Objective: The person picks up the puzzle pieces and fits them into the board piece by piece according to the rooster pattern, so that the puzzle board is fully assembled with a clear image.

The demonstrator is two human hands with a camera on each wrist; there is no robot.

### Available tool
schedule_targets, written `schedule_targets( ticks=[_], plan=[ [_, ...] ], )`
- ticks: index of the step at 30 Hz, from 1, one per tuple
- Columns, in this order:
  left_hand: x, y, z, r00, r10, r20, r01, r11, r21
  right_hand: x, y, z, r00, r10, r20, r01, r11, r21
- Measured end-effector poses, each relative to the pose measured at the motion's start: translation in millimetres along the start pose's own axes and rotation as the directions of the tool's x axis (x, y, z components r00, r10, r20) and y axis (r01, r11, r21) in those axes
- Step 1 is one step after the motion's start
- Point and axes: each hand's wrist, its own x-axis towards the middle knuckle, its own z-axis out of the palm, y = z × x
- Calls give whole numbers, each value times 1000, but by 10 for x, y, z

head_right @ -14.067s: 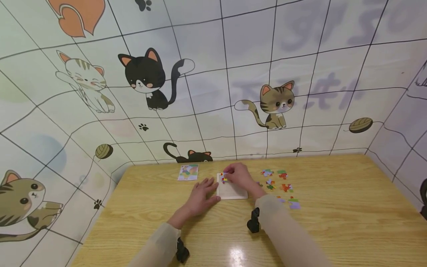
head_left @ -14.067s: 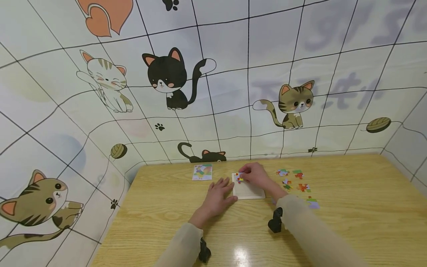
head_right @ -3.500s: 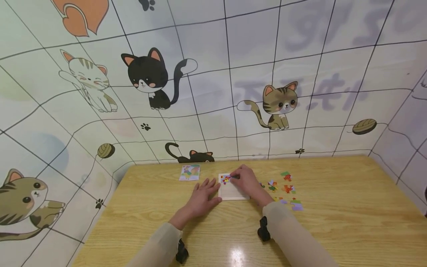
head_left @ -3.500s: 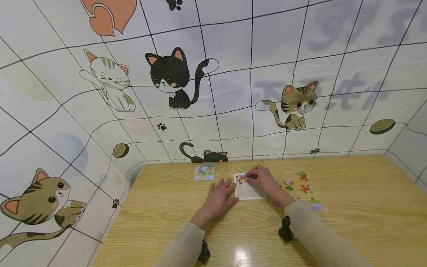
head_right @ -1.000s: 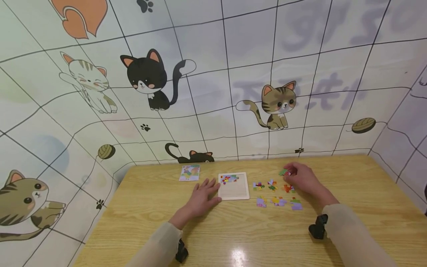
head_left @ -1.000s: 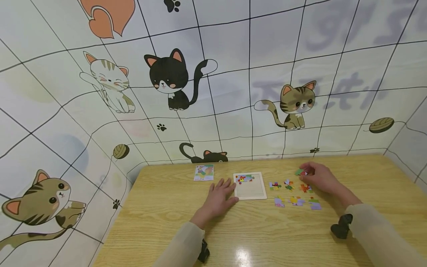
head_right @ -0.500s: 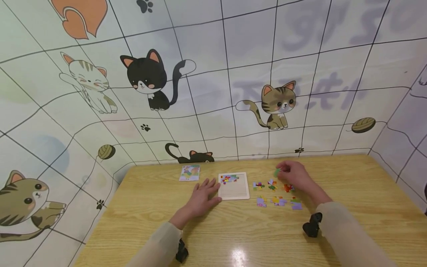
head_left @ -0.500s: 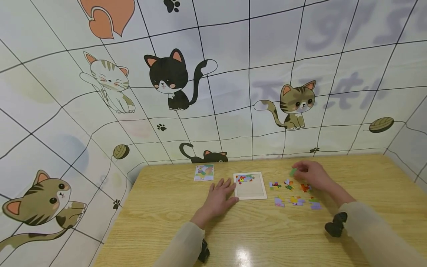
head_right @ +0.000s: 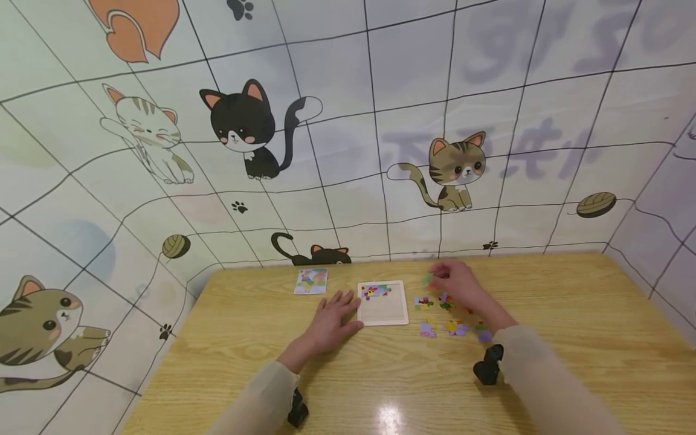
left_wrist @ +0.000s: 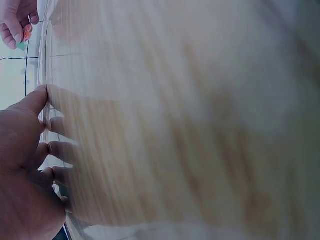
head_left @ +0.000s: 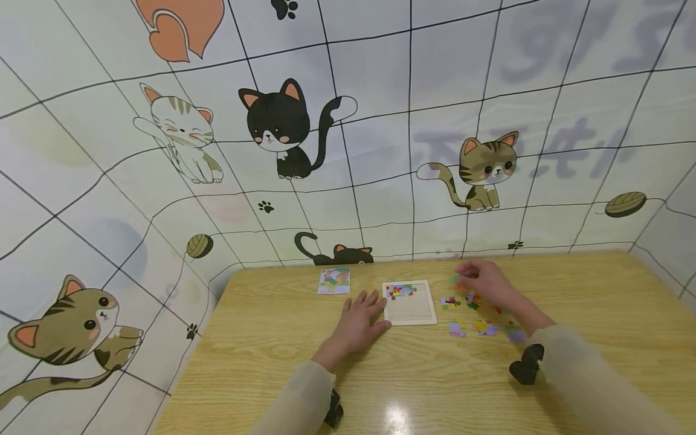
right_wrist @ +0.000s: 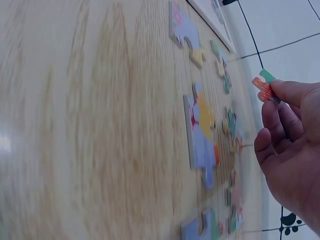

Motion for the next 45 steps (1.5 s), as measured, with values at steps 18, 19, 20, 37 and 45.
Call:
schedule_targets(
  ticks=[18, 19, 20, 37, 45],
  plan=[
    [14, 1, 19, 1000, -5, -5, 5, 1000, 5, 131, -314, 383, 998, -23, 56, 19, 997, 68],
    [15, 0, 22, 1000, -6, -4, 6, 1000, 6, 137, -325, 404, 998, -14, 59, 10, 997, 75],
    [15, 1, 22, 1000, -7, -3, 7, 1000, 6, 141, -333, 424, 998, -5, 65, 0, 996, 89],
    [16, 8, 17, 1000, -14, -1, 14, 1000, -4, 217, -366, 630, 999, 33, 8, -33, 998, 47],
    [20, 11, 19, 1000, -13, -3, 13, 1000, 0, 201, -382, 679, 998, 54, -12, -54, 999, 7]
  ],
)
